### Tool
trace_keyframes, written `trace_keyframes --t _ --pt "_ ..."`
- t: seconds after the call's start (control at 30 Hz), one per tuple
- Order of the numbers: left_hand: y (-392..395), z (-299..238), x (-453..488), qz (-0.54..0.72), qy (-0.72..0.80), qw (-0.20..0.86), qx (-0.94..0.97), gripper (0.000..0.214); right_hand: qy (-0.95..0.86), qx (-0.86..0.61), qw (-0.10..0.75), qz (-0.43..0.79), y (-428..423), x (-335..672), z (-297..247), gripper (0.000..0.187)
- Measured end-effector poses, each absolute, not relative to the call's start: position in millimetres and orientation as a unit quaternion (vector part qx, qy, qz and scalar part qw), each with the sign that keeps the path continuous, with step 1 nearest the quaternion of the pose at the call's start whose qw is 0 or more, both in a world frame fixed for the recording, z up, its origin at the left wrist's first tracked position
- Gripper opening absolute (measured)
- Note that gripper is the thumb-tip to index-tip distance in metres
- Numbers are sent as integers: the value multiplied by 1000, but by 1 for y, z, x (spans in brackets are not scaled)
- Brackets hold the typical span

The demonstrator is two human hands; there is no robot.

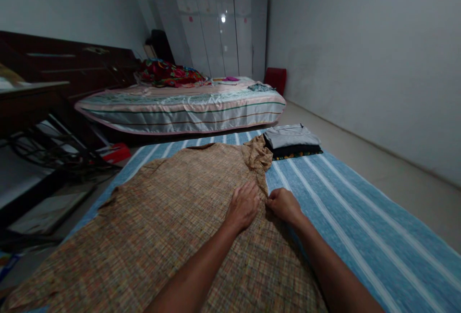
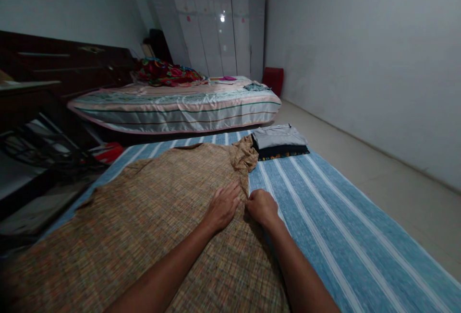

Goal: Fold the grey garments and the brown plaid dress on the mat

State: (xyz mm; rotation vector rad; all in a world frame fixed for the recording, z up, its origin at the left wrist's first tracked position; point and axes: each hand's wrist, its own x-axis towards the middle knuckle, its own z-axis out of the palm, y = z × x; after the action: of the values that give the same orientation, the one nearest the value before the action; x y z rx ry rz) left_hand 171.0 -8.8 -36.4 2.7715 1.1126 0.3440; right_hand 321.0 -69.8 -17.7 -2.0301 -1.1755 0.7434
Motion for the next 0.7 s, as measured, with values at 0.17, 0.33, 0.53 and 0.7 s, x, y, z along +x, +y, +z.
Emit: trace_keyframes --t 0.17,0.33,0.53,0.7 --pt "-9 -32 172 103 373 71 919 44 -461 -735 400 296 -70 306 -11 13" --pt "-9 -36 171 111 366 67 922 43 -384 -699 469 379 -64 304 -22 14" --pt "-11 -33 171 106 372 71 920 43 -328 -660 507 447 -59 307 -21 21" --pt "-11 -30 171 106 377 79 917 51 -360 -654 511 426 -54 295 -18 13"
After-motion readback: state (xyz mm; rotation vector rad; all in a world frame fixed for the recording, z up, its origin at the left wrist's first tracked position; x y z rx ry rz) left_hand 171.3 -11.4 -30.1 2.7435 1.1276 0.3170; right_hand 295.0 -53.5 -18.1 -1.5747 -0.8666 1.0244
